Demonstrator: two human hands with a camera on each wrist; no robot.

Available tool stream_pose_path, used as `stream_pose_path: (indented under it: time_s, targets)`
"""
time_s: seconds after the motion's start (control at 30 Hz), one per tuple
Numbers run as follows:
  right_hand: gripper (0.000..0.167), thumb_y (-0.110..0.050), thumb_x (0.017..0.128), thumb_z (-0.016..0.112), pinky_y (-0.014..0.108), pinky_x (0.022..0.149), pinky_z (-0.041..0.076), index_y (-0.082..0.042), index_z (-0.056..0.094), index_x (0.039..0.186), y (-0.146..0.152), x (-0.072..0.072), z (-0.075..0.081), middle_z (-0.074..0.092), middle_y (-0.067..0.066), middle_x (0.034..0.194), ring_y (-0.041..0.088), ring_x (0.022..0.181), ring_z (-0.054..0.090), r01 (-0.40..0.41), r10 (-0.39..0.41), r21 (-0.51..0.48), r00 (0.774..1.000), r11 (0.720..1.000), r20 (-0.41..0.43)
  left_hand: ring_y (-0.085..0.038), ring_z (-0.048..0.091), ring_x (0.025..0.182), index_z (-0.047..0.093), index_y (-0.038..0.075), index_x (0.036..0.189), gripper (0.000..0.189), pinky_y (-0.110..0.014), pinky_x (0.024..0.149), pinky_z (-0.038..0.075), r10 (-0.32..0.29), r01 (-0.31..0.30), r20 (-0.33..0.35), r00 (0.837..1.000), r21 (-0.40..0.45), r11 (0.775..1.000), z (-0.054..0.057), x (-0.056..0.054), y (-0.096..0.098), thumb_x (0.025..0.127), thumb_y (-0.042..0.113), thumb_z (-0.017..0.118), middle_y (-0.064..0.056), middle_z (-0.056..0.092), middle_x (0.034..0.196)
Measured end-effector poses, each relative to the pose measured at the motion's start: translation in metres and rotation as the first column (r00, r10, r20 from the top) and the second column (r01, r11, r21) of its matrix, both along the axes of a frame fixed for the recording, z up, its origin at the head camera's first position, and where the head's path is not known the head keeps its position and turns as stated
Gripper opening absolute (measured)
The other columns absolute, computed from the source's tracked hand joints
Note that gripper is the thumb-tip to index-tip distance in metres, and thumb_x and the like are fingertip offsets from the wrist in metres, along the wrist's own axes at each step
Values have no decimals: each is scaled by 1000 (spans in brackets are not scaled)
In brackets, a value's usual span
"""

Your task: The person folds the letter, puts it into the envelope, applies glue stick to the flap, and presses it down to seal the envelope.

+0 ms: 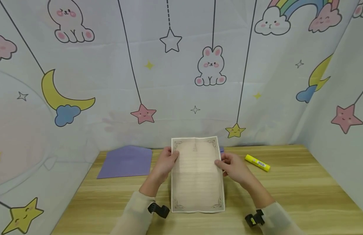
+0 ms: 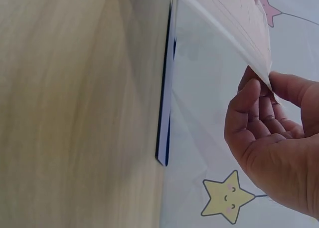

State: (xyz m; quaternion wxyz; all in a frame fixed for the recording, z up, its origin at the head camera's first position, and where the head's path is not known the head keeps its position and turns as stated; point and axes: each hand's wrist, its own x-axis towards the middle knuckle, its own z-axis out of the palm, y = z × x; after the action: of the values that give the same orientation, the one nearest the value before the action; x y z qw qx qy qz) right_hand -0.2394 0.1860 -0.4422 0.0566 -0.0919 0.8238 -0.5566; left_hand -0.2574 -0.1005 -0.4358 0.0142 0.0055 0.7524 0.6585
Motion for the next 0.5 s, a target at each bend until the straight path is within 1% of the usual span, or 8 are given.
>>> stream_pose_path:
  time_s: [0.07,0.17,0.27,0.33,0.4,0.47,0.5]
  targets:
    - [27,-24,107,68,34,72,59,1,66,116,1,0,-1,71,10,96,22,84,65,28,-28,6,1000,1000,2,-27,66,91,49,-8,131,33,-38,76,56,-8,8,4,1000,9,1000,-2,0,1,113,19,52,-23,64,111]
    - [28,-25,108,66,34,72,59,1,66,116,3,-1,-1,71,10,96,22,83,65,48,-47,-5,999,999,16,-24,68,85,50,-8,132,33,-35,72,57,-39,39,9,999,36,999,-4,0,1,113,19,53,-21,67,107]
    - [29,-26,108,65,35,72,60,2,66,117,7,-3,0,73,11,97,23,83,67,71,-70,-29,997,997,27,-22,73,83,55,-9,133,34,-36,72,61,-117,115,16,993,76,990,-5,1,-1,112,18,54,-20,73,103]
    - [29,-25,109,64,35,72,61,3,66,117,10,-5,2,73,12,97,23,83,68,90,-89,-44,996,995,28,-23,75,85,57,-11,134,35,-37,73,63,-192,190,21,981,89,978,-5,3,-4,111,16,56,-22,76,103]
    - [29,-24,109,64,35,71,61,4,66,117,13,-8,2,74,12,95,23,82,70,110,-109,-61,994,992,26,-23,77,88,58,-11,136,36,-39,75,64,-269,265,31,963,92,960,-5,5,-6,110,14,59,-22,77,106]
    - [29,-23,109,64,35,69,61,5,66,117,16,-9,3,74,12,94,22,81,70,124,-122,-78,992,989,24,-23,77,89,59,-11,136,36,-39,76,64,-323,319,39,946,83,944,-6,7,-8,109,11,62,-22,77,107]
    - [30,-23,109,64,34,68,61,5,65,118,17,-9,3,74,11,93,22,80,70,129,-127,-83,992,988,25,-23,78,89,59,-12,137,36,-38,76,64,-340,336,43,939,82,938,-6,8,-9,108,10,62,-22,77,108]
